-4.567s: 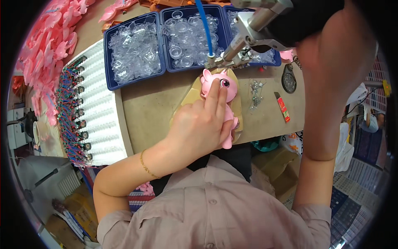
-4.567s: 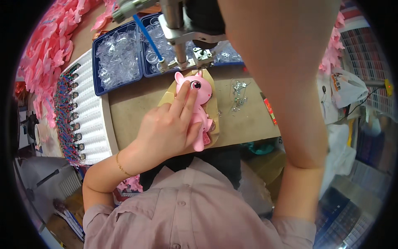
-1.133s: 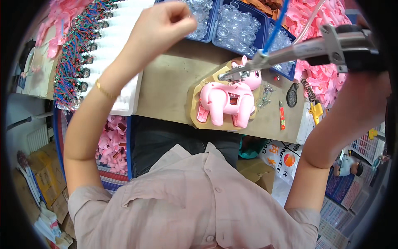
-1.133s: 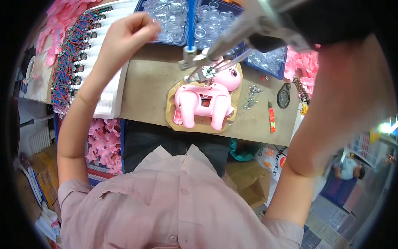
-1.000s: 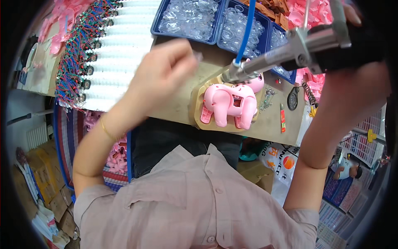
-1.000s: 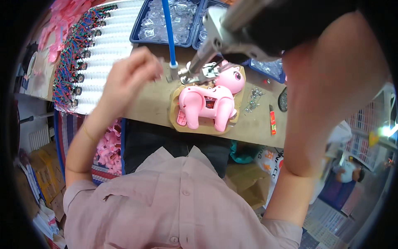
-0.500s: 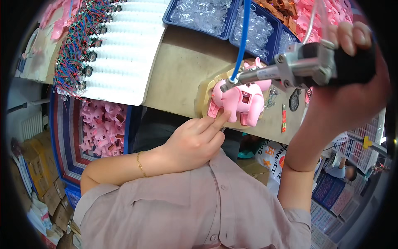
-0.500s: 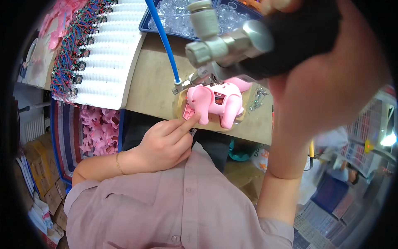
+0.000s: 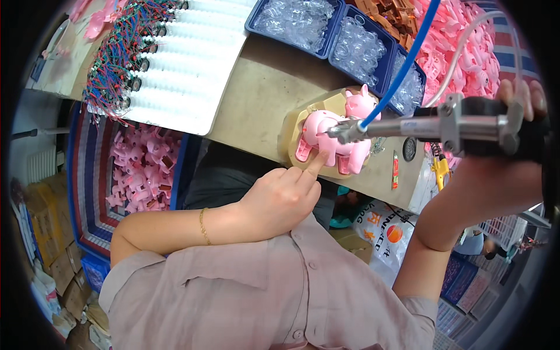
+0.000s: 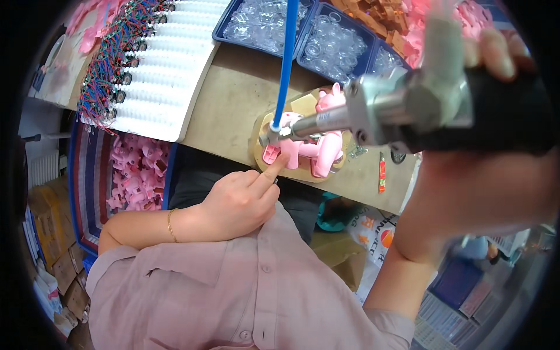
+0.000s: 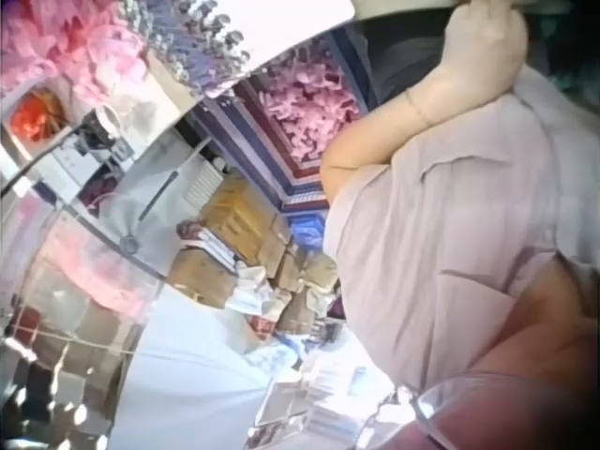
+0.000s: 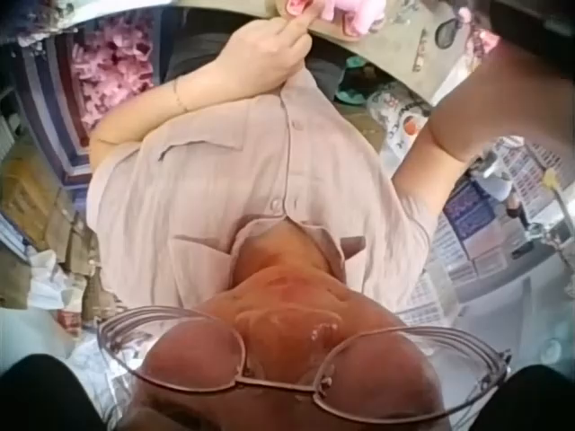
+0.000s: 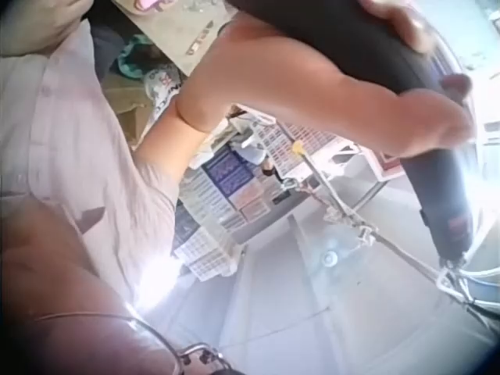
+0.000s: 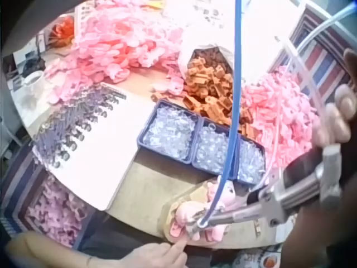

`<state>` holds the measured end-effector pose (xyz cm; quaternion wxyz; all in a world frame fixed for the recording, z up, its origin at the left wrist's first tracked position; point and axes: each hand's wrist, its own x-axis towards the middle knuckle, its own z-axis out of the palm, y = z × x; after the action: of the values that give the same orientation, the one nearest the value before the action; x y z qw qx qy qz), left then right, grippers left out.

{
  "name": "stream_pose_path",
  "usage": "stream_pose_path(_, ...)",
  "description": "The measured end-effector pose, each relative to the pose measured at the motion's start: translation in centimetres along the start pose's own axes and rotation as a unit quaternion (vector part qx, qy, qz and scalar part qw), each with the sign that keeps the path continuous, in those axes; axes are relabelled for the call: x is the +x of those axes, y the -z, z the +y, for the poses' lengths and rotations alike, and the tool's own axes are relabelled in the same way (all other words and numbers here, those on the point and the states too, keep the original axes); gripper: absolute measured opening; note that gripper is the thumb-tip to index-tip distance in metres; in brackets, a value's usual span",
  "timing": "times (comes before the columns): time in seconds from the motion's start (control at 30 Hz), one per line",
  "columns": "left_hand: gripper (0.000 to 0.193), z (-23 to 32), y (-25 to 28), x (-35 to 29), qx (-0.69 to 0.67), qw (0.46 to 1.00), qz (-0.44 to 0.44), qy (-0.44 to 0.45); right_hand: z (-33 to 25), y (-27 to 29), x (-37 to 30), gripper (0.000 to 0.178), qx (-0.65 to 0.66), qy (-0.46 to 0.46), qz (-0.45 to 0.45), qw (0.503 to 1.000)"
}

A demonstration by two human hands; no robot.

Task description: Assembling toy pink ponies by installing internal electronics and joining housing parts.

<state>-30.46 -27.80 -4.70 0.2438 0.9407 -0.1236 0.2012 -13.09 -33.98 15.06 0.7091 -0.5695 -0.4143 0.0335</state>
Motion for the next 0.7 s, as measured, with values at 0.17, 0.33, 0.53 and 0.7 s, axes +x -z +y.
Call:
stream_pose_path(0.17, 0.019, 0.0, -0.7, -0.1, 0.004, 0.999, 0.035, 0.007, 0.5, 0.4, -1.7, 0.049, 0.025, -0.074, -0.018, 0.997)
stream_pose_path(0.33, 0.012, -0.1, -0.2, 0.1, 0.035, 0.999, 0.011, -0.027, 0.8, -1.1, -3.0, 0.028, 0.035, -0.037, 0.07, 0.996)
stream_pose_path(0.53, 0.015, -0.8, 0.7, -0.1, 0.006, 0.999, -0.033, -0.04, 0.2, 1.4, -0.4, 0.029, 0.146, -0.079, -0.008, 0.986)
stream_pose_path(0.7, 0.009, -2.7, 4.3, 1.9, -0.178, 0.983, -0.023, 0.041, 0.1, 3.4, 1.8, 0.03, -0.014, -0.001, 0.013, 1.0)
